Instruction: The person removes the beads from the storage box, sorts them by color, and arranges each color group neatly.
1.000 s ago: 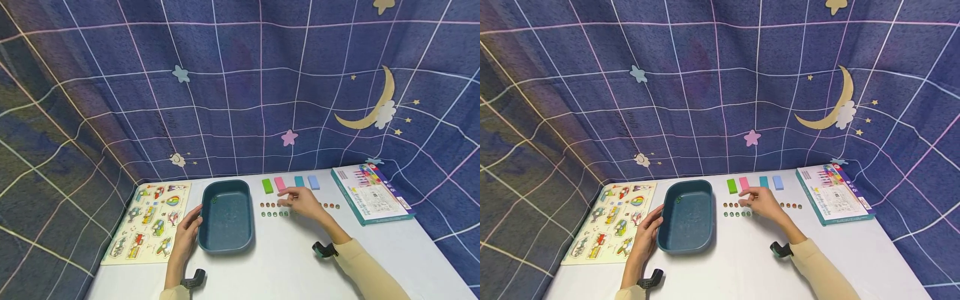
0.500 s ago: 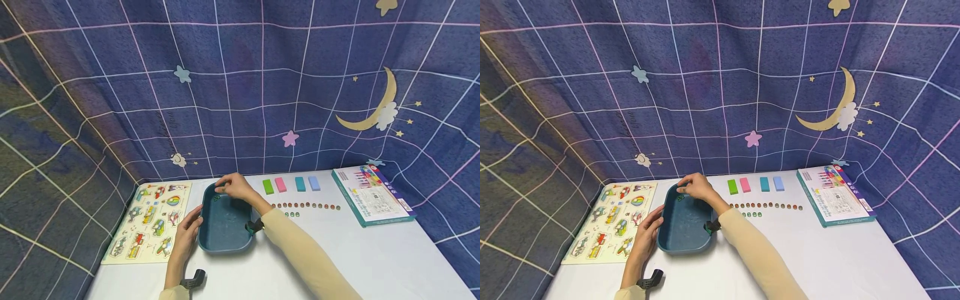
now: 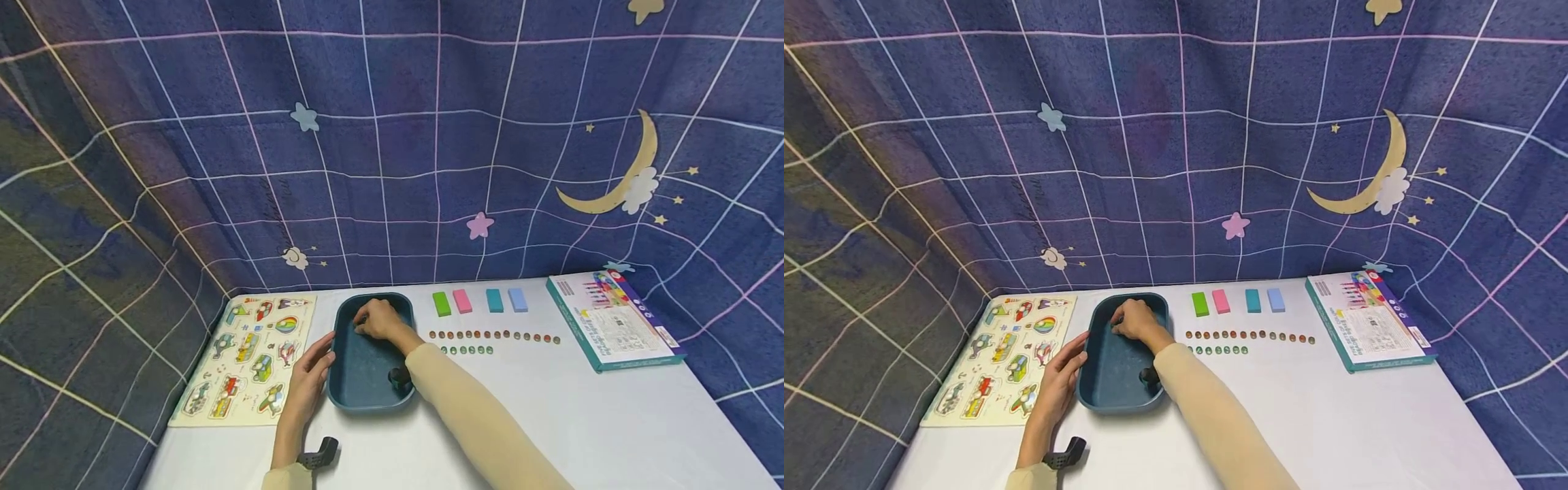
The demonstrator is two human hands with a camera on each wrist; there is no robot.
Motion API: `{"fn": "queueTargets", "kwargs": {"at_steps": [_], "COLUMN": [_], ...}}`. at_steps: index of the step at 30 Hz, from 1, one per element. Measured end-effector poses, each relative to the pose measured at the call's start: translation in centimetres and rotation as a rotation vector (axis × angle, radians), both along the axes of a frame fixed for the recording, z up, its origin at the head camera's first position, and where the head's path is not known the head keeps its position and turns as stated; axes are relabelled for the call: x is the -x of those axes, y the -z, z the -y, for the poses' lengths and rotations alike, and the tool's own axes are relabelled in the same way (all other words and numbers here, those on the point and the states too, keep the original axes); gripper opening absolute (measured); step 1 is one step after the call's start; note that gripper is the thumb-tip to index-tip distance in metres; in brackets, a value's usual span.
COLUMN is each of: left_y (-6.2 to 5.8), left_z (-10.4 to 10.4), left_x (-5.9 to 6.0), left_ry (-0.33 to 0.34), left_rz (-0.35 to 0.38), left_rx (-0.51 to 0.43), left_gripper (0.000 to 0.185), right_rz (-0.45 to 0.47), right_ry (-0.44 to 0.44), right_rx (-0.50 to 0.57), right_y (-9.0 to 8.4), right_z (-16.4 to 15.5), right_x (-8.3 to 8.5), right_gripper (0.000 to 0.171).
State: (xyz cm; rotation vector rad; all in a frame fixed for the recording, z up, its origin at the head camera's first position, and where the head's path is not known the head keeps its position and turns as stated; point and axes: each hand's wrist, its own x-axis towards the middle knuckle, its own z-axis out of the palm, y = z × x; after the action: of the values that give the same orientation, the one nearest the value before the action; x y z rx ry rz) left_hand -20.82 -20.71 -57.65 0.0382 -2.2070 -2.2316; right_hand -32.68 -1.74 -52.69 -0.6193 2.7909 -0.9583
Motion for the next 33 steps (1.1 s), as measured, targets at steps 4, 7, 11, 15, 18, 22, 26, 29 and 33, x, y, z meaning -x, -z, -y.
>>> {"fn": "queueTargets", "kwargs": {"at_steps": [4, 7, 11, 15, 18, 22, 26, 29, 33], "left_y": [-0.1, -0.1, -0.1, -0.1, -0.2, -0.2, -0.3, -0.4, -0.3], "left_z": [0.0, 0.0, 0.0, 0.0, 0.0, 0.1, 0.0, -0.1, -0.1], "left_x": [0.1, 0.0, 0.0, -0.1, 0.0, 0.1, 0.1, 0.1, 0.1], "left_ry": [-0.003, -0.006, -0.018, -0.021, -0.024, -0.013, -0.029, -0.032, -0.029], "left_rz": [0.016, 0.029, 0.034, 0.039, 0.036, 0.022, 0.012, 0.013, 0.021], "left_rx": [0.008, 0.018, 0.013, 0.016, 0.010, 0.012, 0.029, 0.038, 0.049], "left_gripper": [0.049, 0.049, 0.049, 0.048, 0.048, 0.049, 0.048, 0.048, 0.048], "right_rz": [0.022, 0.060, 0.118, 0.143, 0.185, 0.213, 0.183, 0.146, 0.070], "right_ry": [-0.003, -0.025, -0.043, -0.024, -0.014, 0.030, 0.099, 0.155, 0.220], "right_rx": [0.089, 0.182, 0.321, 0.400, 0.473, 0.530, 0.484, 0.442, 0.331], "right_y": [-0.2, -1.1, -3.1, -5.0, -5.6, -4.7, -2.6, -1.0, 1.1], "right_z": [-0.4, -1.1, -2.9, -6.5, -10.3, -15.9, -21.1, -24.5, -27.6], "right_x": [0.3, 0.3, 0.1, -0.7, -1.7, -3.5, -5.2, -6.5, -8.2], "right_gripper": [0.017, 0.019, 0.023, 0.027, 0.031, 0.034, 0.036, 0.033, 0.023]}}
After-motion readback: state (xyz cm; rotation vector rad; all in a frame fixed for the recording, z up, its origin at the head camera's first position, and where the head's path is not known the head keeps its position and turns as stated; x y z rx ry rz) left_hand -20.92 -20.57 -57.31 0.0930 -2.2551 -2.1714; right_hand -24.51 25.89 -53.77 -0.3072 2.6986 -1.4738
